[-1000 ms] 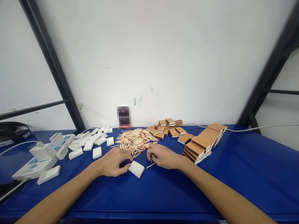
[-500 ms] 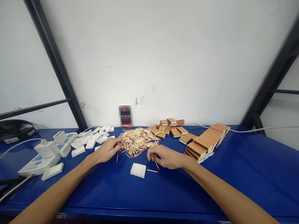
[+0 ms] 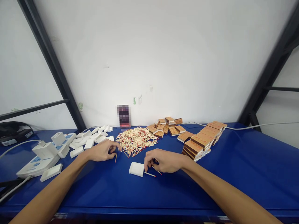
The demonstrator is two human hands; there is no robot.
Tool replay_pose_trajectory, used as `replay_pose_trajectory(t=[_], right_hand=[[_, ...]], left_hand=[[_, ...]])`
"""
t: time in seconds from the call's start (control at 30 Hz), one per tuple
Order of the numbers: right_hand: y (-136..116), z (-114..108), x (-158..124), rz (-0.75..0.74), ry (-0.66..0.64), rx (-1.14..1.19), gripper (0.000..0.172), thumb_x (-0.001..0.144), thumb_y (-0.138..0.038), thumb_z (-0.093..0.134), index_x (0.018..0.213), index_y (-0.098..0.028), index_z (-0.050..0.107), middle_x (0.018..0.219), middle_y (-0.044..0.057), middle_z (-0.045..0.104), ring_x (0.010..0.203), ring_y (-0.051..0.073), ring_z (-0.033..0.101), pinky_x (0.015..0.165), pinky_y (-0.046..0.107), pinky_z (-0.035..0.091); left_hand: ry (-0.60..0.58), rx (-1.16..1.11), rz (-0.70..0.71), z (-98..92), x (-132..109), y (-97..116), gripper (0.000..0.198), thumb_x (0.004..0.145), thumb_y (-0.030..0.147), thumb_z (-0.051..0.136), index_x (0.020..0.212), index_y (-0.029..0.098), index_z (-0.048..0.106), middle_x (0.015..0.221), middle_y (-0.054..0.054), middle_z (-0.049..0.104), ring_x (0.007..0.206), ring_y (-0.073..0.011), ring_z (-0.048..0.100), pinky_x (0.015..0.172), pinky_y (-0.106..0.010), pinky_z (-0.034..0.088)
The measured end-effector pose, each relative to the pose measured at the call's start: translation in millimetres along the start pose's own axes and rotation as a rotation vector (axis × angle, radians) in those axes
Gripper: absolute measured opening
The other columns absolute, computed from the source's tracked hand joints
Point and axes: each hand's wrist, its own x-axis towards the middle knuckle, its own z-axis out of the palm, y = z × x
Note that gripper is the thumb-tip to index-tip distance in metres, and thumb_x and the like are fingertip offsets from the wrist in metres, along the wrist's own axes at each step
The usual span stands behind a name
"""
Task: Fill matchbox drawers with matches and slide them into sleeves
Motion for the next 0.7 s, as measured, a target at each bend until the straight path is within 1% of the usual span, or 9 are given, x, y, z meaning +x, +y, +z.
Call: replay_pose_trajectory(t=[0.07, 0.13, 0.2, 0.3, 0.4, 0.5, 0.63, 0.7], right_hand=[[-2, 0, 0, 0.012, -0.039, 0.006, 0.045, 0.071, 0.006, 0.045, 0.096, -0.019, 0.074, 0.089, 0.003, 0.060, 0.072, 0.010, 0.055, 0.064, 0.021, 0.042], [-4, 1, 0, 0.005, -0.059, 0.001, 0.046, 0.072, 0.005, 0.046, 0.098, -0.020, 0.075, 0.087, 0.002, 0.060, 0.071, 0.010, 0.054, 0.065, 0.022, 0.041], [-6, 2, 0, -0.017, -0.057, -0.017, 0.049, 0.072, 0.006, 0.046, 0.099, -0.022, 0.076, 0.086, 0.002, 0.061, 0.075, 0.011, 0.054, 0.069, 0.023, 0.041], [-9, 3, 0, -0.025, -0.063, -0.036, 0.052, 0.070, 0.006, 0.045, 0.098, -0.024, 0.077, 0.087, 0.002, 0.061, 0.077, 0.012, 0.054, 0.072, 0.024, 0.040], [-10, 3, -1, -0.017, -0.053, -0.047, 0.047, 0.072, 0.003, 0.048, 0.098, -0.024, 0.077, 0.087, 0.002, 0.061, 0.077, 0.012, 0.054, 0.074, 0.025, 0.042], [-7, 0, -2, 0.009, -0.050, -0.055, 0.042, 0.070, 0.000, 0.053, 0.095, -0.023, 0.077, 0.089, 0.002, 0.061, 0.075, 0.011, 0.054, 0.069, 0.024, 0.043], [-2, -5, -5, 0.090, -0.047, -0.070, 0.031, 0.066, -0.003, 0.057, 0.081, -0.021, 0.077, 0.086, 0.000, 0.059, 0.068, 0.010, 0.051, 0.062, 0.022, 0.042], [0, -8, -6, 0.120, -0.046, -0.061, 0.026, 0.065, -0.006, 0.059, 0.080, -0.020, 0.076, 0.084, 0.000, 0.060, 0.066, 0.010, 0.050, 0.060, 0.022, 0.042]], left_hand=[[-0.004, -0.033, 0.014, 2.9, 2, -2, 0.029, 0.075, 0.019, 0.055, 0.102, 0.017, 0.064, 0.058, 0.006, 0.046, 0.051, -0.0090, 0.042, 0.053, -0.021, 0.031], [0.007, -0.053, 0.043, 7.2, 4, -3, 0.028, 0.077, 0.019, 0.054, 0.103, 0.017, 0.064, 0.058, 0.006, 0.044, 0.051, -0.0086, 0.039, 0.052, -0.020, 0.030], [0.041, -0.048, 0.078, 11.9, 6, -3, 0.025, 0.076, 0.015, 0.052, 0.097, 0.017, 0.065, 0.057, 0.006, 0.042, 0.051, -0.0083, 0.038, 0.053, -0.020, 0.029], [0.089, -0.019, 0.117, 17.9, 8, 3, 0.024, 0.071, 0.009, 0.050, 0.087, 0.016, 0.066, 0.056, 0.006, 0.041, 0.050, -0.0080, 0.037, 0.055, -0.020, 0.030], [0.147, 0.056, 0.140, 19.9, 8, 11, 0.018, 0.068, 0.011, 0.053, 0.081, 0.017, 0.065, 0.057, 0.005, 0.041, 0.052, -0.0087, 0.038, 0.056, -0.021, 0.030], [0.185, 0.119, 0.124, 18.2, 7, 16, 0.019, 0.068, 0.014, 0.055, 0.083, 0.018, 0.065, 0.057, 0.005, 0.043, 0.054, -0.0096, 0.041, 0.057, -0.022, 0.030], [0.138, 0.096, 0.090, 17.4, 7, 16, 0.026, 0.069, 0.014, 0.053, 0.090, 0.019, 0.067, 0.058, 0.005, 0.049, 0.053, -0.0095, 0.044, 0.056, -0.022, 0.031], [0.093, 0.045, 0.081, 18.8, 8, 17, 0.027, 0.070, 0.014, 0.052, 0.092, 0.018, 0.067, 0.057, 0.006, 0.050, 0.052, -0.0092, 0.046, 0.055, -0.021, 0.032]])
